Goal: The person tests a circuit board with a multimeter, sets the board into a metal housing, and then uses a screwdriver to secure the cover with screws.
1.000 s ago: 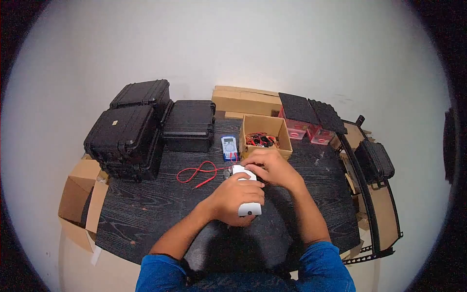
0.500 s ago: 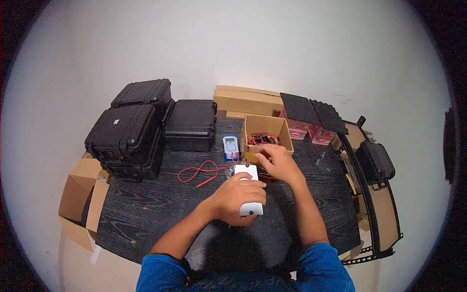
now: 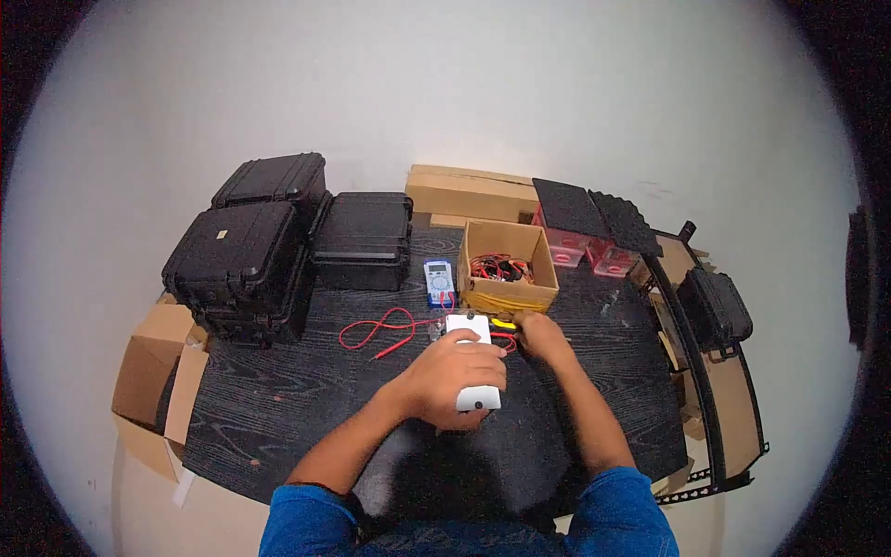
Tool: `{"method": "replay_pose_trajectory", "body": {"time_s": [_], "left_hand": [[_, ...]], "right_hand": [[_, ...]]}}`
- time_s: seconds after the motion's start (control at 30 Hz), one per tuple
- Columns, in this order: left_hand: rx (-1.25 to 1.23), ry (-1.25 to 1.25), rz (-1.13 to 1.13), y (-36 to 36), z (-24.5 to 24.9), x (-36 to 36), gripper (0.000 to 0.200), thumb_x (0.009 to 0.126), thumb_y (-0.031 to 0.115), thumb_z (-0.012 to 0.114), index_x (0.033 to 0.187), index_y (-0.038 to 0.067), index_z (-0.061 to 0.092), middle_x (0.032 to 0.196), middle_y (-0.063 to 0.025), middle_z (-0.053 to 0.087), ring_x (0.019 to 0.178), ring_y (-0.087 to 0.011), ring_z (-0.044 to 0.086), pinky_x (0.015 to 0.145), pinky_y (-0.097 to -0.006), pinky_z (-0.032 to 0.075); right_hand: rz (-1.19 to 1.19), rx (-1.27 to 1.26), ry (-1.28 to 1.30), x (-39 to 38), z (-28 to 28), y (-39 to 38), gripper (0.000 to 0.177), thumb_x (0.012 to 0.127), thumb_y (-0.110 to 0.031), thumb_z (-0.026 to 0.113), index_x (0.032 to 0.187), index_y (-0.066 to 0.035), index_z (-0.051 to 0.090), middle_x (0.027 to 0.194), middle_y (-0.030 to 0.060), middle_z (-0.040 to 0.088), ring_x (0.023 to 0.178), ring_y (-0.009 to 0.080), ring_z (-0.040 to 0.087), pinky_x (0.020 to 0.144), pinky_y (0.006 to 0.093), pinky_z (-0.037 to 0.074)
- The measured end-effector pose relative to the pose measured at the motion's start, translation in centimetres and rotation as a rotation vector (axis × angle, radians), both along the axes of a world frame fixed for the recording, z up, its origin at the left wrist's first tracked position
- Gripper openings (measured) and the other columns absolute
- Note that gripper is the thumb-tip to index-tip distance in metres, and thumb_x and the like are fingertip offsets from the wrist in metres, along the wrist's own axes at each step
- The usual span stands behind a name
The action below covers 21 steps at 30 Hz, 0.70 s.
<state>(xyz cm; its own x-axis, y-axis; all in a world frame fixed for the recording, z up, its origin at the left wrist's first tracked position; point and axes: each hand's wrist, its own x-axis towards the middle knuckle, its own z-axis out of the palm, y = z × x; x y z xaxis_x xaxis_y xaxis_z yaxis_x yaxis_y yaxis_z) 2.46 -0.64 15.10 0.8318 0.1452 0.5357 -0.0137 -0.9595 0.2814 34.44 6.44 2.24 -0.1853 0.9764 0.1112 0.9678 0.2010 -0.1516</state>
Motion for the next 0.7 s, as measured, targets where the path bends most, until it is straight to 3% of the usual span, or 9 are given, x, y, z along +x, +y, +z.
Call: {"method": "replay_pose_trajectory", "body": {"time_s": [0.13,0.23,0.33,0.37,0.43,0.7], "left_hand": [[0.0,-0.029,0.001,0.1,-0.3,0.0,0.044,0.069,0.027,0.079,0.11,0.018,0.069,0.117,-0.0021,0.07,0.129,-0.0263,0.062,0.106,-0.0495,0.04],[0.007,-0.025,-0.001,0.0,0.1,0.0,0.044,0.067,0.027,0.08,0.109,0.017,0.069,0.116,-0.0025,0.07,0.128,-0.0267,0.062,0.106,-0.0491,0.041],[0.017,-0.027,-0.003,-0.2,0.6,0.0,0.046,0.064,0.026,0.082,0.107,0.016,0.069,0.114,-0.0034,0.07,0.125,-0.0277,0.063,0.104,-0.0485,0.044],[0.014,-0.039,-0.004,-0.1,0.4,0.0,0.046,0.064,0.026,0.082,0.106,0.016,0.069,0.114,-0.0034,0.07,0.125,-0.0278,0.063,0.104,-0.0485,0.044],[0.011,-0.041,-0.004,-0.1,0.3,0.1,0.045,0.064,0.026,0.082,0.106,0.015,0.069,0.114,-0.0034,0.07,0.125,-0.028,0.063,0.103,-0.0487,0.044],[0.018,-0.01,-0.007,0.1,-0.1,0.1,0.046,0.068,0.029,0.08,0.111,0.018,0.068,0.119,-0.0018,0.07,0.128,-0.0262,0.062,0.106,-0.0501,0.041]], "right_hand": [[0.11,0.116,0.126,-0.1,2.8,-0.9,0.031,0.087,-0.006,0.074,0.116,0.001,0.065,0.106,0.0257,0.069,0.103,0.0409,0.069,0.088,0.0473,0.056],[0.206,0.256,0.373,-1.8,8.6,-2.6,0.029,0.1,-0.008,0.059,0.128,-0.001,0.058,0.112,0.021,0.069,0.102,0.0343,0.071,0.082,0.0432,0.058],[0.268,0.1,1.141,-3.1,12.0,-2.9,0.036,0.106,-0.009,0.053,0.142,-0.003,0.046,0.114,0.0137,0.067,0.096,0.0232,0.071,0.076,0.0335,0.057],[0.331,0.142,1.228,-3.6,13.4,-3.1,0.043,0.11,-0.011,0.047,0.15,-0.005,0.035,0.118,0.0098,0.064,0.094,0.0156,0.068,0.074,0.0271,0.056],[0.401,0.236,1.394,-5.4,16.4,-4.4,0.045,0.11,-0.013,0.048,0.152,-0.004,0.034,0.122,0.0114,0.063,0.095,0.0173,0.069,0.075,0.0268,0.057],[0.571,0.325,1.42,-8.5,19.0,-4.5,0.05,0.111,-0.015,0.048,0.155,-0.004,0.029,0.124,0.0123,0.062,0.099,0.0197,0.071,0.078,0.0276,0.06]]}}
